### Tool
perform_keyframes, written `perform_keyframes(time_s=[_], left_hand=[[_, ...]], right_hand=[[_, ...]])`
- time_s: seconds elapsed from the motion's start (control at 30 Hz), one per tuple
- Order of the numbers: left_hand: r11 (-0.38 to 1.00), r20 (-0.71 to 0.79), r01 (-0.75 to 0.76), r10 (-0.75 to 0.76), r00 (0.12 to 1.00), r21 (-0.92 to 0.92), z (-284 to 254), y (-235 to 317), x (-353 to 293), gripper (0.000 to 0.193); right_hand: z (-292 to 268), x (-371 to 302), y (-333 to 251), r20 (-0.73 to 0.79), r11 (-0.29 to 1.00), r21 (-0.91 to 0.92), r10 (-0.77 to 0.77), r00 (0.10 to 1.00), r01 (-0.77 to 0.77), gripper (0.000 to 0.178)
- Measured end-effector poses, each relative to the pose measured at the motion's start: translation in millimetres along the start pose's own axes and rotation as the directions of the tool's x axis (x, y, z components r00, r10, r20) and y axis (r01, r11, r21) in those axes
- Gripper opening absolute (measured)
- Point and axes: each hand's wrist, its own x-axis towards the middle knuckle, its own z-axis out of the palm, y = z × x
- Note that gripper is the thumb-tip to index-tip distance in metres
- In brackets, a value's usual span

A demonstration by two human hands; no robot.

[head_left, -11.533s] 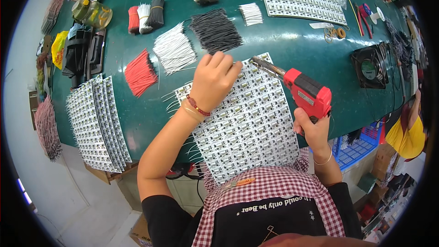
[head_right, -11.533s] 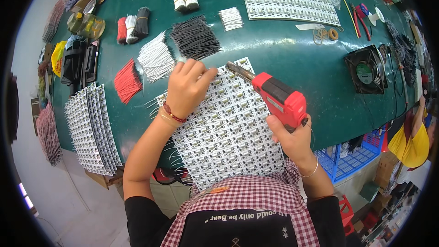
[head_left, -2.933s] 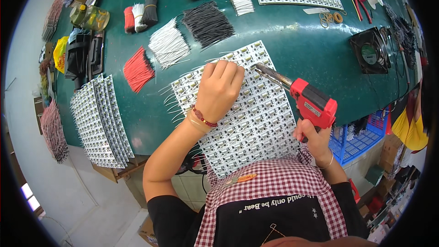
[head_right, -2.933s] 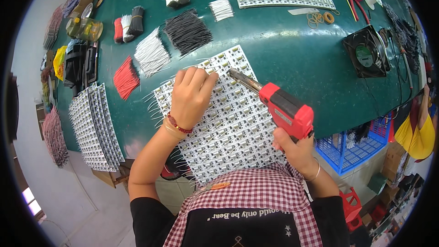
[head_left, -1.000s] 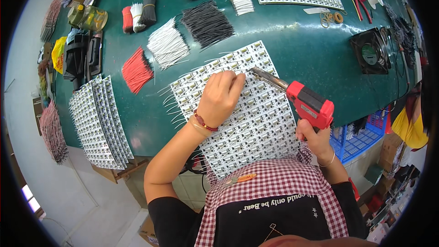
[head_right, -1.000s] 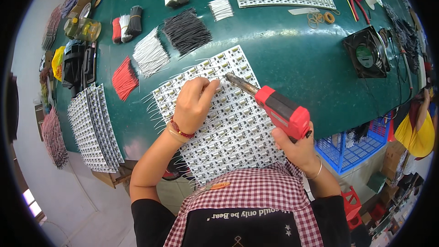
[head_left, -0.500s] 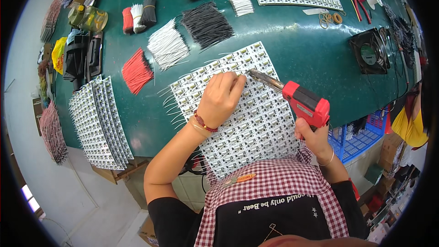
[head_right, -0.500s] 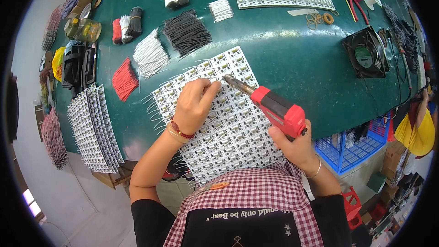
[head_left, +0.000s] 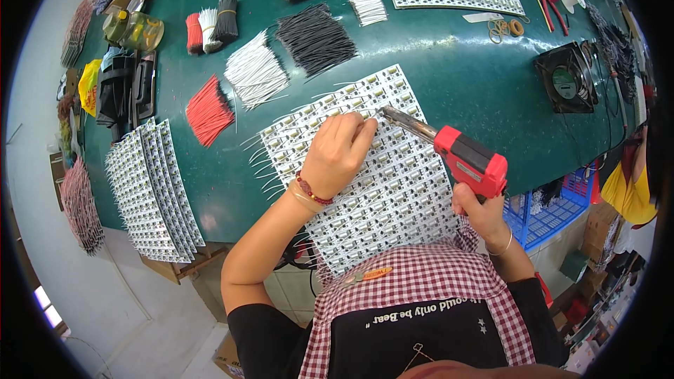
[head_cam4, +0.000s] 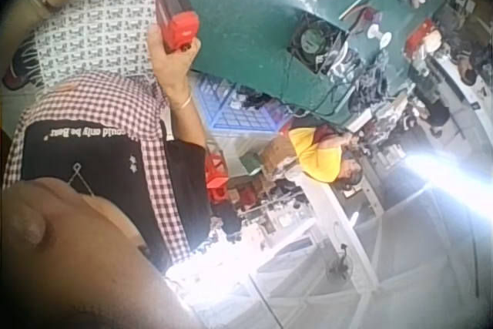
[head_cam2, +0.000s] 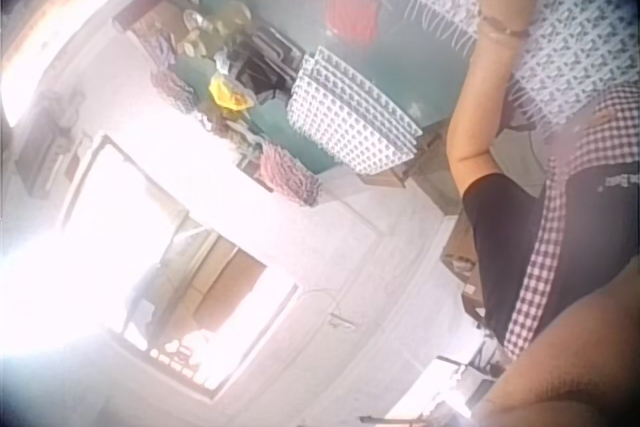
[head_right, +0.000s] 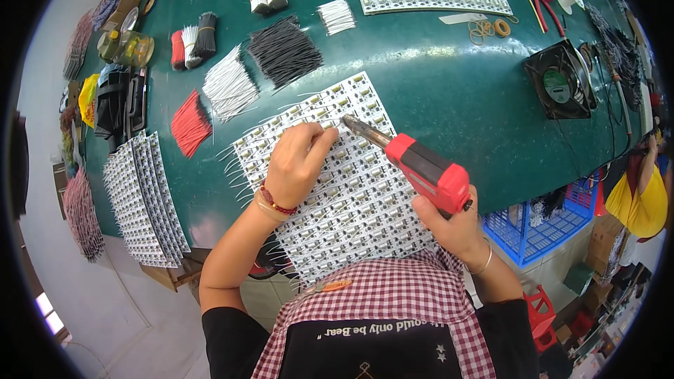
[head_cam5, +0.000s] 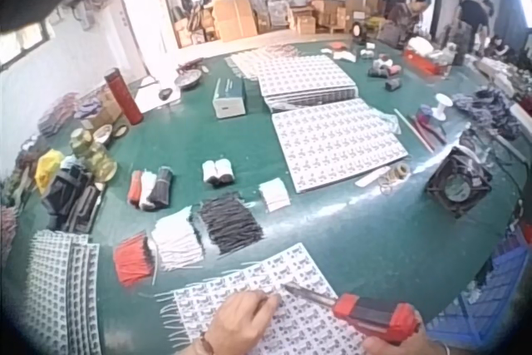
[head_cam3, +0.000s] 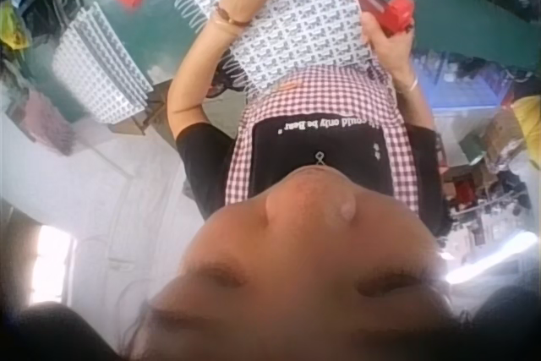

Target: The person uses a soldering iron to attach white wires to a grid of LED modules on a green workbench. They repeatedly pick up wires, position them on the board, and apply heat with the soldering iron to secure the connections.

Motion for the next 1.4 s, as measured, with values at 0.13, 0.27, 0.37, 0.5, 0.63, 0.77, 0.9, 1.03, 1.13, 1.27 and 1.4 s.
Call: perform_keyframes(time_s=[0.13,0.27,0.37,0.5,0.63,0.77,0.9,1.03,1.13,1.27,1.4], left_hand=[[1.000,0.000,0.012,-0.012,1.000,0.010,0,0,1,0.028],[1.000,0.007,0.019,-0.019,1.000,0.009,-1,0,0,0.028],[1.000,0.010,0.021,-0.021,1.000,0.008,-1,-1,-2,0.028],[0.999,0.042,0.032,-0.031,0.999,-0.006,-6,0,-1,0.026],[1.000,0.066,0.024,-0.024,0.998,0.001,-3,1,-3,0.027],[0.996,0.026,0.057,-0.058,0.998,0.062,3,-3,-16,0.024],[0.996,0.065,0.030,-0.035,0.997,0.081,4,3,0,0.025],[0.992,0.097,0.045,-0.057,0.994,0.118,-1,6,0,0.026],[0.987,0.127,0.042,-0.062,0.990,0.154,0,5,0,0.029],[0.987,0.097,0.108,-0.120,0.988,0.120,4,5,0,0.030],[0.984,0.082,0.117,-0.129,0.988,0.132,6,-1,-3,0.030]], right_hand=[[0,0,0,0.001,0.998,0.061,0.006,1.000,-0.006,0.018],[-1,0,1,0.017,1.000,0.030,0.008,1.000,-0.009,0.018],[0,0,2,0.023,0.999,0.039,-0.013,1.000,0.013,0.019],[3,-4,0,-0.010,0.998,0.058,0.039,0.999,-0.038,0.021],[4,-9,-9,-0.065,0.986,0.120,0.127,0.990,-0.119,0.023],[1,8,-22,0.023,0.984,0.176,0.021,1.000,-0.025,0.024],[-16,4,-13,0.024,0.952,0.302,-0.066,0.998,0.055,0.025],[-17,-1,-25,-0.047,0.920,0.360,-0.144,0.988,0.151,0.025],[-20,-3,-26,-0.059,0.903,0.384,-0.184,0.981,0.192,0.025],[-24,-7,-19,-0.071,0.888,0.409,-0.197,0.978,0.209,0.025],[-29,-14,-16,-0.088,0.876,0.422,-0.218,0.972,0.235,0.024]])
